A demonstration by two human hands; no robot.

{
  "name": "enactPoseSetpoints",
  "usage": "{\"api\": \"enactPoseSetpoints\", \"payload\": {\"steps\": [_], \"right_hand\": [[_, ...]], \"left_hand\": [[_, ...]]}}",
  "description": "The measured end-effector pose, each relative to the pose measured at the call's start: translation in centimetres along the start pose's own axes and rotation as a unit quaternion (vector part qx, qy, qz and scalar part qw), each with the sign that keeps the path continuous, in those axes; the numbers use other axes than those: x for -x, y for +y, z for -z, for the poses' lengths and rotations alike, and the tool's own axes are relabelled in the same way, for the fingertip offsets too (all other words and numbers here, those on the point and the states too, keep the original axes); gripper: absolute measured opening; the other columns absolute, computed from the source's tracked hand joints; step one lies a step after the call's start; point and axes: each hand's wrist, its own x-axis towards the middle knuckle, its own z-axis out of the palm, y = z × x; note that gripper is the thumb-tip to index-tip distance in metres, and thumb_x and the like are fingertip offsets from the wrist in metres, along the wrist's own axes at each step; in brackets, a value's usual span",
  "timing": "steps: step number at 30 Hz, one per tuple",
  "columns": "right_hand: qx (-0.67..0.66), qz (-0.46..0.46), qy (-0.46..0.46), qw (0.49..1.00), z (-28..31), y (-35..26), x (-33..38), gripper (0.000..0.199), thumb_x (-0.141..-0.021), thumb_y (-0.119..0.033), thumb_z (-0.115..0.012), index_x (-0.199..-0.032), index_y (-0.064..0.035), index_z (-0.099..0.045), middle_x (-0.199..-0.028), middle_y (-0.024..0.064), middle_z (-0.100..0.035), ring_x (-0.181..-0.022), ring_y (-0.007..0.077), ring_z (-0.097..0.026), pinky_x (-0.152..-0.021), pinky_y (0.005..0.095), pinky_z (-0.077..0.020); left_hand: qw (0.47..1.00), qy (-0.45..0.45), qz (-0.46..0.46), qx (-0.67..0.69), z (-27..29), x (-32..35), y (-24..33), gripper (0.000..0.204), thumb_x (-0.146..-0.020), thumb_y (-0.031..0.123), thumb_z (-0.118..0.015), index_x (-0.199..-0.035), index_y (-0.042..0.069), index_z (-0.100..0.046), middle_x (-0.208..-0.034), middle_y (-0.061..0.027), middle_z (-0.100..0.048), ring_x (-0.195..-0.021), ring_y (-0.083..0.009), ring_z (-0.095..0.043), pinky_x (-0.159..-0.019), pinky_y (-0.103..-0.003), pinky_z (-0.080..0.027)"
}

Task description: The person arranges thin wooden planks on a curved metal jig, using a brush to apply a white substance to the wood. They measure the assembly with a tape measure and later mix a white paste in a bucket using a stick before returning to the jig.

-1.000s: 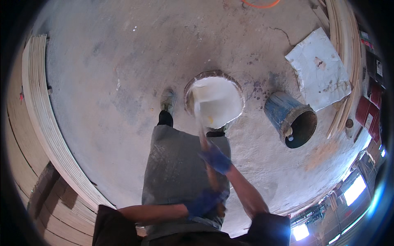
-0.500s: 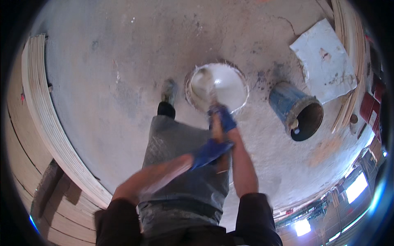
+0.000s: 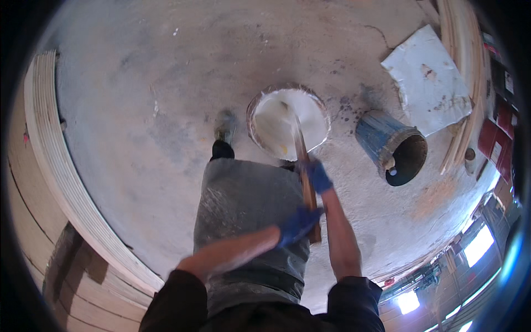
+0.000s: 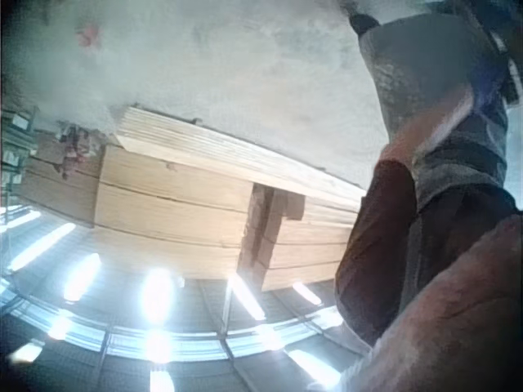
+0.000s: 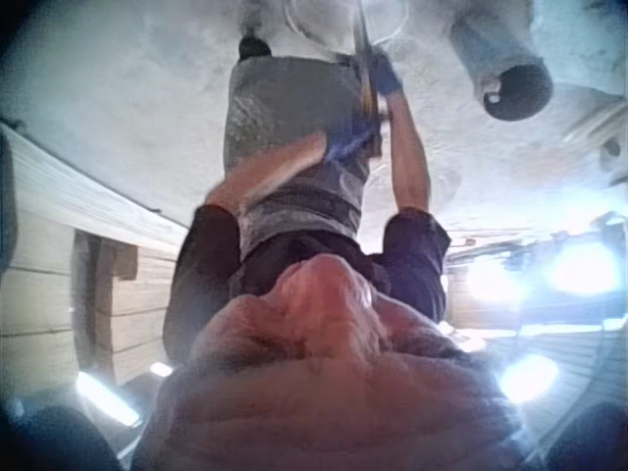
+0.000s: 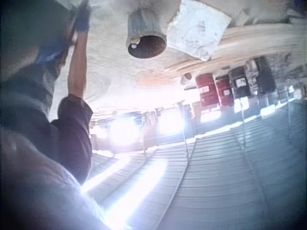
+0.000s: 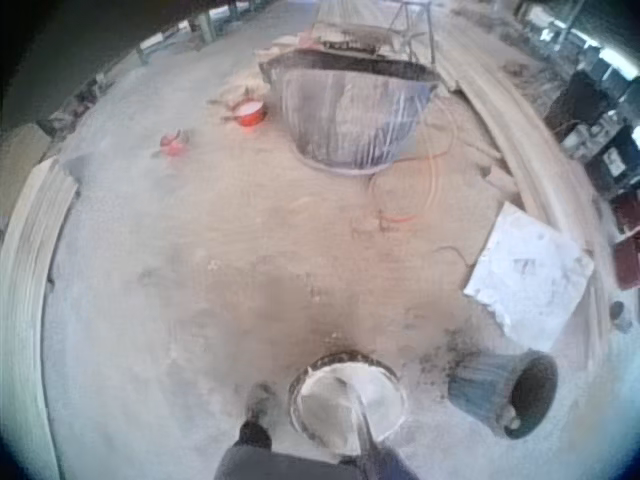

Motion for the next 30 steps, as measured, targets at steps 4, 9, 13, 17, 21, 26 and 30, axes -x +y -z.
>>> {"api": "enactPoseSetpoints", "payload": {"steps": [4, 9, 13, 17, 21, 26, 30], "right_hand": [[0.086, -0.007, -0.072, 0.994, -6.7, -5.2, 10.5, 0.058, -0.088, -0.01, -0.064, -0.14, -0.0036, -0.039, -0.098, 0.0098, -0.061, -0.087, 0.0192, -0.06, -0.077, 0.0352, -0.0516], [0.214, 0.079, -0.082, 0.97, -6.1, -3.6, -3.5, 0.035, -0.089, -0.02, -0.062, -0.116, 0.0005, -0.056, -0.092, 0.014, -0.063, -0.082, 0.0213, -0.06, -0.073, 0.0373, -0.0506], [0.158, 0.013, -0.004, 0.987, -1.6, -3.3, 0.4, 0.037, -0.091, -0.023, -0.065, -0.119, 0.0003, -0.057, -0.075, 0.0032, -0.06, -0.068, 0.0125, -0.057, -0.06, 0.0316, -0.0495], [0.19, 0.043, -0.022, 0.981, -4.1, -9.4, 7.0, 0.054, -0.09, -0.024, -0.065, -0.134, 0.0013, -0.045, -0.081, 0.008, -0.062, -0.069, 0.0146, -0.059, -0.064, 0.0341, -0.0509], [0.428, -0.007, -0.002, 0.904, -5.7, -8.4, -5.8, 0.042, -0.088, -0.03, -0.06, -0.114, 0.0023, -0.055, -0.083, 0.0228, -0.066, -0.076, 0.0339, -0.066, -0.065, 0.0428, -0.052], [0.553, 0.043, -0.127, 0.823, -4.9, -6.7, 1.6, 0.071, -0.089, -0.038, -0.055, -0.144, -0.0001, -0.032, -0.101, 0.028, -0.067, -0.092, 0.0411, -0.067, -0.081, 0.0482, -0.0533], [0.502, -0.086, -0.089, 0.856, -3.8, -16.8, -0.3, 0.075, -0.09, -0.041, -0.056, -0.146, 0.0007, -0.029, -0.107, 0.0289, -0.066, -0.095, 0.0442, -0.065, -0.086, 0.0483, -0.0513]], "left_hand": [[0.991, 0.061, -0.094, 0.079, -5.1, 7.7, -8.9, 0.037, -0.101, 0.04, -0.051, -0.11, 0.005, -0.059, -0.087, -0.007, -0.064, -0.085, -0.0171, -0.063, -0.074, -0.033, -0.053], [0.988, -0.073, -0.125, 0.052, 3.5, 0.9, 0.4, 0.032, -0.101, 0.037, -0.052, -0.107, 0.007, -0.06, -0.089, -0.0076, -0.065, -0.084, -0.0164, -0.063, -0.075, -0.034, -0.052], [0.988, -0.007, -0.034, 0.148, -1.8, 1.1, -0.2, 0.039, -0.099, 0.047, -0.053, -0.092, 0.009, -0.055, -0.086, -0.0078, -0.062, -0.076, -0.0188, -0.062, -0.066, -0.036, -0.053], [0.978, -0.02, -0.006, 0.208, -6.2, 7.0, -2.9, 0.037, -0.098, 0.043, -0.056, -0.094, 0.006, -0.054, -0.082, -0.008, -0.06, -0.071, -0.0201, -0.062, -0.065, -0.037, -0.054], [0.911, -0.192, -0.042, 0.364, -0.3, 1.3, -4.5, 0.027, -0.1, 0.033, -0.054, -0.106, 0.007, -0.054, -0.081, -0.0073, -0.057, -0.073, -0.0234, -0.063, -0.067, -0.039, -0.054], [0.897, -0.13, 0.032, 0.421, -2.9, -0.5, -5.6, 0.029, -0.098, 0.034, -0.055, -0.107, 0.006, -0.057, -0.086, -0.0076, -0.061, -0.074, -0.0295, -0.062, -0.073, -0.049, -0.052], [0.889, -0.152, -0.047, 0.43, -2.2, 3.5, 2.4, 0.022, -0.098, 0.028, -0.056, -0.106, 0.008, -0.058, -0.078, -0.0057, -0.058, -0.072, -0.0274, -0.063, -0.071, -0.044, -0.054]]}}
